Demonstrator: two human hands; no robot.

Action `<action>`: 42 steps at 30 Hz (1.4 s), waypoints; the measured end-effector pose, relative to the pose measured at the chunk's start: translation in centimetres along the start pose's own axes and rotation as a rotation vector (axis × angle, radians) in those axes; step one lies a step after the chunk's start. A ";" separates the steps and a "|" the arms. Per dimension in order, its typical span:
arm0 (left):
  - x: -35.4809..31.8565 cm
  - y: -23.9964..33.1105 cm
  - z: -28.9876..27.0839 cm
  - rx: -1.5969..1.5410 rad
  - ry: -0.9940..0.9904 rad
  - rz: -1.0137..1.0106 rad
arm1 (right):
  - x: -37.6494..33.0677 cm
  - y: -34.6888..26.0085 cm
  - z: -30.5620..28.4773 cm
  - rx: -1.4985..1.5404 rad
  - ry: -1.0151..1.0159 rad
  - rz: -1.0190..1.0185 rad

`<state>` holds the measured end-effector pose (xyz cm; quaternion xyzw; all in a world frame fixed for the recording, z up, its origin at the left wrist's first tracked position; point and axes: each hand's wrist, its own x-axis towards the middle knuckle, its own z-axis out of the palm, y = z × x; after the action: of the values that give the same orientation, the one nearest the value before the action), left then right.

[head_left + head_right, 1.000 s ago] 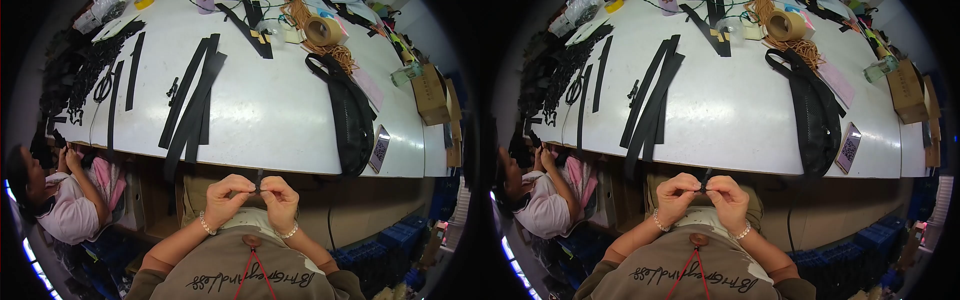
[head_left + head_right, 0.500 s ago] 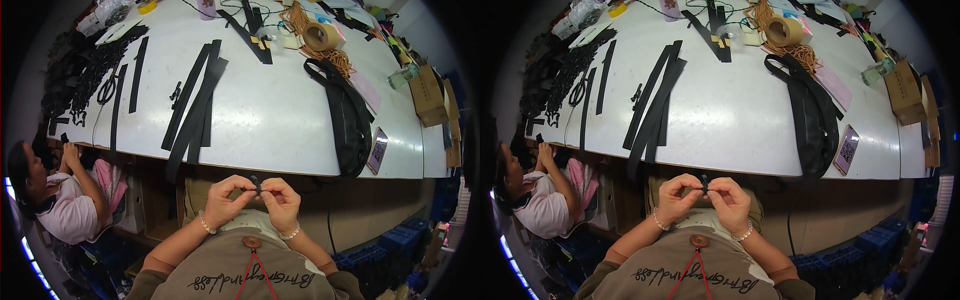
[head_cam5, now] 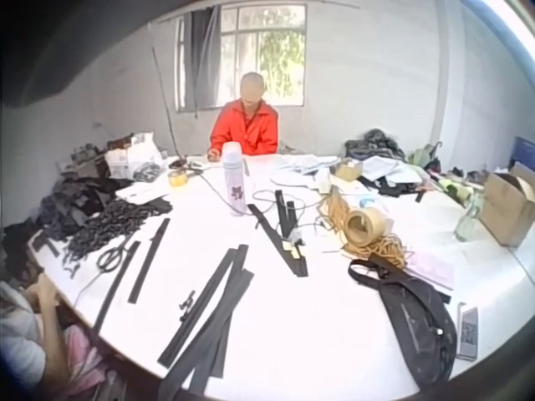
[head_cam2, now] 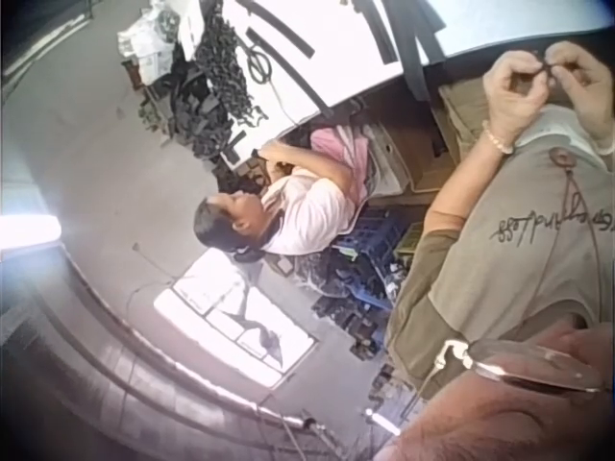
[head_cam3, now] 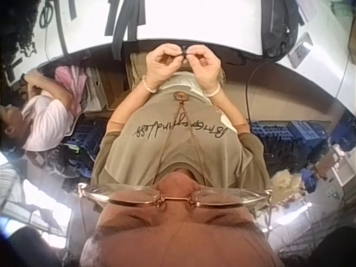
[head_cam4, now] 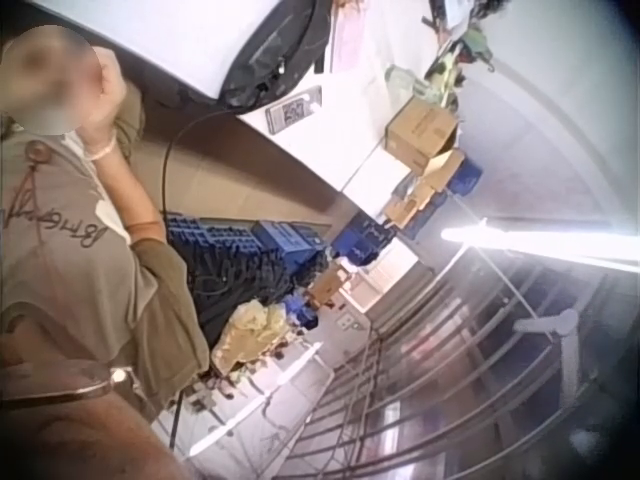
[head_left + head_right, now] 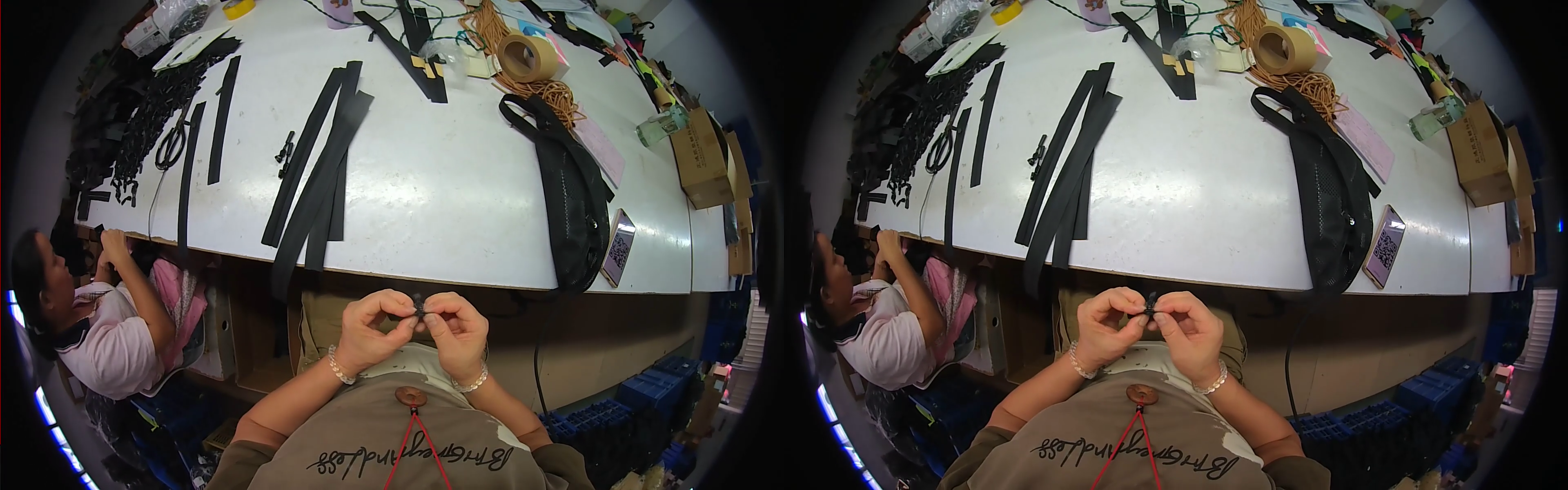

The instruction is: The recorder is manually attaching zipper sliders to lengths of zipper tape at a manufacturing workstation.

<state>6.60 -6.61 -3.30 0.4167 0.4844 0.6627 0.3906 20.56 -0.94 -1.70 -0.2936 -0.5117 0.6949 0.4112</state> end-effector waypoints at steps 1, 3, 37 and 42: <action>0.0 0.1 0.0 -0.073 -0.008 -0.075 | 0.1 0.0 -0.2 0.069 -0.015 0.059; 0.1 0.1 -0.1 -0.147 -0.016 -0.150 | 0.2 0.4 -0.7 0.146 -0.031 0.096; -0.2 0.9 -0.5 0.072 -0.029 0.123 | 0.7 -1.8 -0.4 -0.231 -0.182 -0.095; -0.5 0.9 -0.4 0.002 -0.051 0.044 | 0.2 -1.4 -0.3 -0.041 -0.127 0.016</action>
<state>6.29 -7.42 -2.60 0.4444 0.4656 0.6597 0.3880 21.12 -0.42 -0.42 -0.2614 -0.5488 0.7047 0.3660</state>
